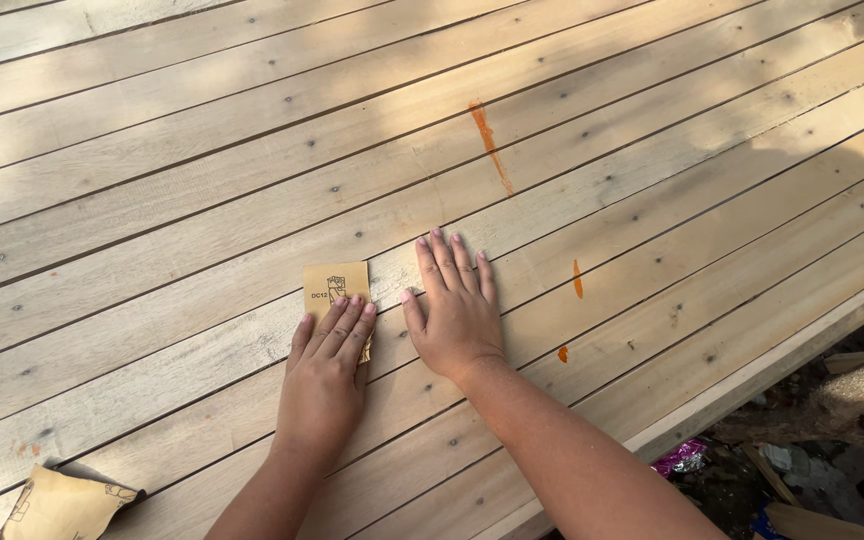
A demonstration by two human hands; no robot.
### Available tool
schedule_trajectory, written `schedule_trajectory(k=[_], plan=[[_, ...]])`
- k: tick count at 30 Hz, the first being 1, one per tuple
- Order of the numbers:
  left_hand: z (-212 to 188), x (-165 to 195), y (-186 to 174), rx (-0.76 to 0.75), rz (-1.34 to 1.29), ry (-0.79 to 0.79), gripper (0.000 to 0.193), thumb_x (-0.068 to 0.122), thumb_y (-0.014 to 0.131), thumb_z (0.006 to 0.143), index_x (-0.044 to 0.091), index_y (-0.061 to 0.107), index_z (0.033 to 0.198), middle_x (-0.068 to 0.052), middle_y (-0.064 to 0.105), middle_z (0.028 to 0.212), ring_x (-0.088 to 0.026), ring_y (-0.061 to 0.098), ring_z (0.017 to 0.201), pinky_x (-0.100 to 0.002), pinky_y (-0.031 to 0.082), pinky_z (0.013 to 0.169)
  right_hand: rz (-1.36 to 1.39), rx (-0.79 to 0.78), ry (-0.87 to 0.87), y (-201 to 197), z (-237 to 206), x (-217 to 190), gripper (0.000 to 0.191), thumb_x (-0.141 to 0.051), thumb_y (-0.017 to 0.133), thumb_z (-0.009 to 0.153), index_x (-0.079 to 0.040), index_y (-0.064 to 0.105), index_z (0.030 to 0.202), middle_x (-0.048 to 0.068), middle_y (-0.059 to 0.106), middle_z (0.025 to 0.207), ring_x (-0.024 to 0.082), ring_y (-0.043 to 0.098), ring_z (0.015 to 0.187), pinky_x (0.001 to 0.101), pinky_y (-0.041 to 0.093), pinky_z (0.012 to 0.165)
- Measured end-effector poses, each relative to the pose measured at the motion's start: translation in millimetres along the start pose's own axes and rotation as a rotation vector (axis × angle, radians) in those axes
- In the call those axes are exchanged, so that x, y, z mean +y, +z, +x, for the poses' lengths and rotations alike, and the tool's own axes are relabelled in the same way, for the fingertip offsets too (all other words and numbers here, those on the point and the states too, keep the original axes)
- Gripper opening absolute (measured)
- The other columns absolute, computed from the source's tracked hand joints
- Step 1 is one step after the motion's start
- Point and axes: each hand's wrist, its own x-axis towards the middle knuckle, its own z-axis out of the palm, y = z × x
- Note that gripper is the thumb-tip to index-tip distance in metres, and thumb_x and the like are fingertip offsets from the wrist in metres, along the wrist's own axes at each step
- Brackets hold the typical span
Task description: The person sands the slatted surface of a large wooden panel by hand, rubbing sandpaper back and forth along the planks. They work across different sections of the panel, occasionally repositioning the sandpaper and smoothing the wood with their free hand.
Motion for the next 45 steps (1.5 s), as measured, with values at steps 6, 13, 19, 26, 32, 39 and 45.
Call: schedule_trajectory(k=[6,13,19,26,32,39,45], plan=[[35,0,5,0.063,0.060,0.020,0.050,0.011,0.063,0.093,0.013,0.058,0.143,-0.004,0.057,0.150,-0.021,0.046,0.143,-0.049,0.030,0.121,-0.002,0.020,-0.016,-1,-1,-1,0.071,-0.045,0.046,0.100,-0.012,0.029,0.160,0.009,0.026,0.168,0.026,0.019,0.156,0.0498,0.009,0.125],[-3,-5,-7,0.013,0.013,0.019,0.054,0.013,0.063,0.088,0.015,0.060,0.142,-0.004,0.058,0.147,-0.020,0.047,0.141,-0.049,0.029,0.120,-0.038,0.044,-0.027,2,0,1,0.073,-0.045,0.049,0.098,-0.010,0.030,0.159,0.011,0.027,0.167,0.028,0.021,0.154,0.0518,0.010,0.124],[29,-10,11,0.048,0.037,0.023,0.048,0.012,0.063,0.095,0.012,0.059,0.142,-0.006,0.057,0.149,-0.022,0.048,0.143,-0.049,0.030,0.121,0.007,0.075,-0.042,4,-1,2,0.073,-0.045,0.050,0.099,-0.010,0.030,0.160,0.012,0.029,0.167,0.029,0.023,0.155,0.0512,0.011,0.125],[-20,-7,-1,0.018,0.056,0.011,0.054,0.012,0.061,0.089,0.013,0.058,0.143,-0.004,0.058,0.149,-0.020,0.046,0.144,-0.047,0.029,0.121,-0.013,0.077,-0.041,3,0,2,0.074,-0.044,0.051,0.098,-0.009,0.031,0.159,0.012,0.030,0.166,0.030,0.023,0.154,0.0520,0.011,0.124],[22,-15,17,0.064,0.084,0.019,0.050,0.010,0.062,0.094,0.010,0.057,0.144,-0.007,0.057,0.149,-0.022,0.046,0.144,-0.049,0.030,0.121,-0.021,0.056,-0.036,3,-2,0,0.072,-0.045,0.048,0.099,-0.009,0.031,0.160,0.011,0.028,0.167,0.028,0.022,0.156,0.0509,0.010,0.125],[-22,-10,-10,0.025,0.037,-0.027,0.052,0.008,0.059,0.090,0.014,0.060,0.142,-0.005,0.058,0.149,-0.022,0.047,0.144,-0.048,0.030,0.120,-0.019,0.060,-0.031,5,-2,2,0.072,-0.044,0.049,0.098,-0.010,0.031,0.159,0.011,0.028,0.167,0.028,0.022,0.154,0.0519,0.010,0.124],[14,-10,7,0.088,0.059,0.029,0.050,0.007,0.061,0.093,0.006,0.057,0.143,-0.010,0.057,0.149,-0.025,0.046,0.144,-0.049,0.031,0.120,0.002,0.103,-0.047,7,-3,3,0.071,-0.044,0.052,0.099,-0.011,0.033,0.159,0.011,0.031,0.167,0.029,0.025,0.155,0.0508,0.012,0.126]])
